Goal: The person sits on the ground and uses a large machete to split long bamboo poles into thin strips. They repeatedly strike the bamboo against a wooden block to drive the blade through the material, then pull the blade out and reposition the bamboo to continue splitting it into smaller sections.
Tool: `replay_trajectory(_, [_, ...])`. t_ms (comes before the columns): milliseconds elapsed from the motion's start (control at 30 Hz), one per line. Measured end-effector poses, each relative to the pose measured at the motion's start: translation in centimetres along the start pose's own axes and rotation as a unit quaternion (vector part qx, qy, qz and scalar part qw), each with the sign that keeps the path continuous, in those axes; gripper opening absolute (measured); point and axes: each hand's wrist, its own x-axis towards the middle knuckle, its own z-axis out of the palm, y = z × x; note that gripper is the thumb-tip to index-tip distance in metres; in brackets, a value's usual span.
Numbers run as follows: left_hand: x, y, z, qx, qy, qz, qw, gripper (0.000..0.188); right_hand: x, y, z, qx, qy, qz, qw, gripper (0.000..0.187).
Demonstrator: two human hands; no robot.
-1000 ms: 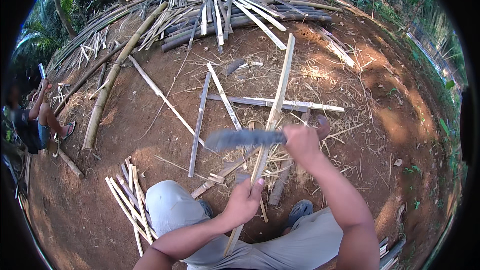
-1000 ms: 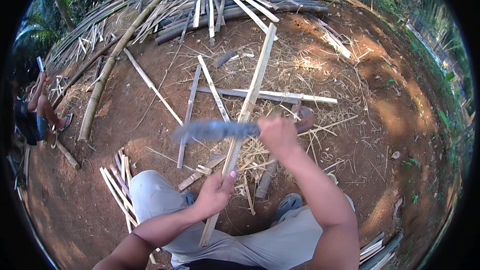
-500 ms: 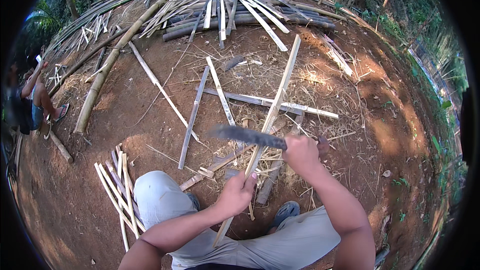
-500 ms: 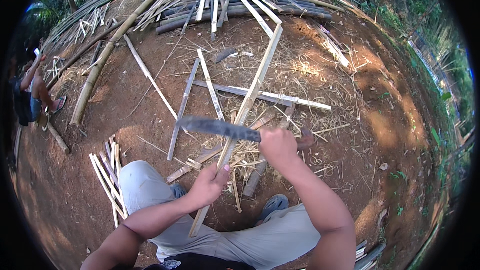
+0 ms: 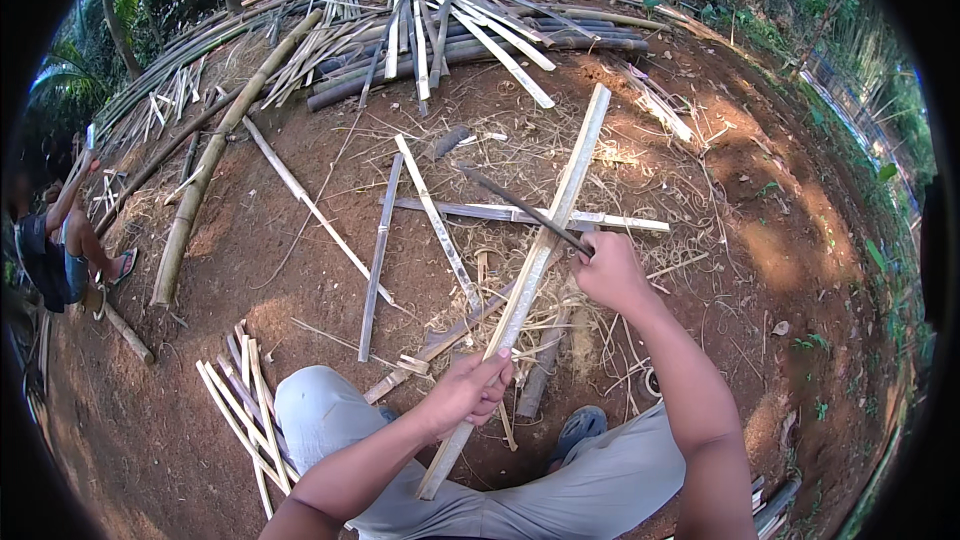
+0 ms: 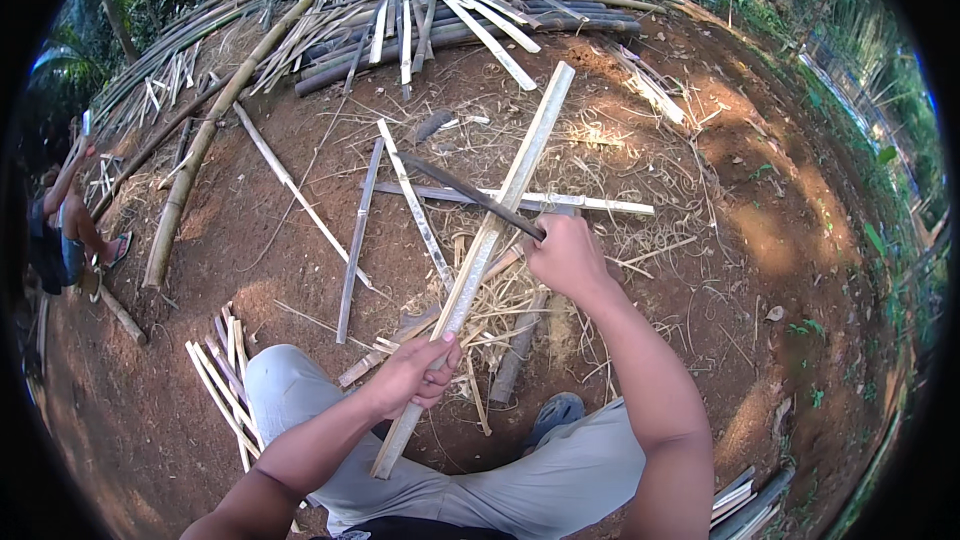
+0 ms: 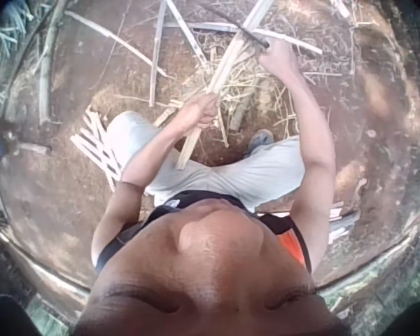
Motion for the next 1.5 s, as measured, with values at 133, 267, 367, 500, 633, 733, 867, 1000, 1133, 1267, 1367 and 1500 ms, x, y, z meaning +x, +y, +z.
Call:
replay_trajectory(133, [0.9,-0.2,0.0,-0.059,-0.026,-0.018,0.998,0.048,-1.0,-1.2,0.0,0.317,-0.026,0.039,0.947,0.004])
replay_trajectory(267, [1.5,-1.0,0.2,0.001,0.004,0.020,1.000,0.052,-1.9,-1.4,-0.2,0.544,-0.082,0.108,0.828,0.018])
replay_trajectory(367, [2.5,-2.5,-0.3,0.163,0.121,0.162,0.966,0.051,-2.3,-2.6,0.4,0.484,-0.031,0.134,0.864,0.024])
replay_trajectory(500, [2.9,-2.5,-0.3,0.168,0.092,0.178,0.965,0.039,-2.9,-2.5,-0.7,0.536,-0.071,0.124,0.832,0.032])
replay_trajectory(633, [1.3,-0.5,0.5,0.096,0.029,0.103,0.990,0.025,-3.3,-3.1,-1.0,0.575,-0.097,0.101,0.806,0.035])
replay_trajectory(733, [1.1,-0.7,0.4,0.051,-0.010,0.114,0.992,0.023,-3.5,-3.4,-1.2,0.576,-0.075,0.102,0.807,0.027])
replay_trajectory(867, [0.3,0.0,1.2,-0.043,0.038,0.122,0.991,0.027,-3.4,-1.4,2.4,0.302,0.077,-0.037,0.949,0.024])
replay_trajectory(1000, [0.4,0.3,0.1,-0.075,0.047,0.148,0.985,0.028,-5.5,-3.5,1.9,0.118,0.024,-0.133,0.984,0.024])
replay_trajectory(1133, [-0.2,0.5,0.5,-0.109,0.061,0.151,0.981,0.027,-7.0,-4.4,4.2,0.022,0.017,-0.231,0.973,0.012])
replay_trajectory(1267, [-0.4,0.3,0.4,-0.132,0.047,0.153,0.978,0.029,-7.1,-5.2,5.4,0.015,0.023,-0.264,0.964,0.012])
replay_trajectory(1367, [-0.6,0.4,0.2,-0.136,0.032,0.156,0.978,0.029,-6.8,-5.9,5.5,-0.011,0.035,-0.292,0.956,0.006])
replay_trajectory(1500, [-1.0,0.2,0.2,-0.142,0.043,0.157,0.977,0.029,-6.3,-6.2,6.1,-0.005,0.087,-0.313,0.946,0.015])
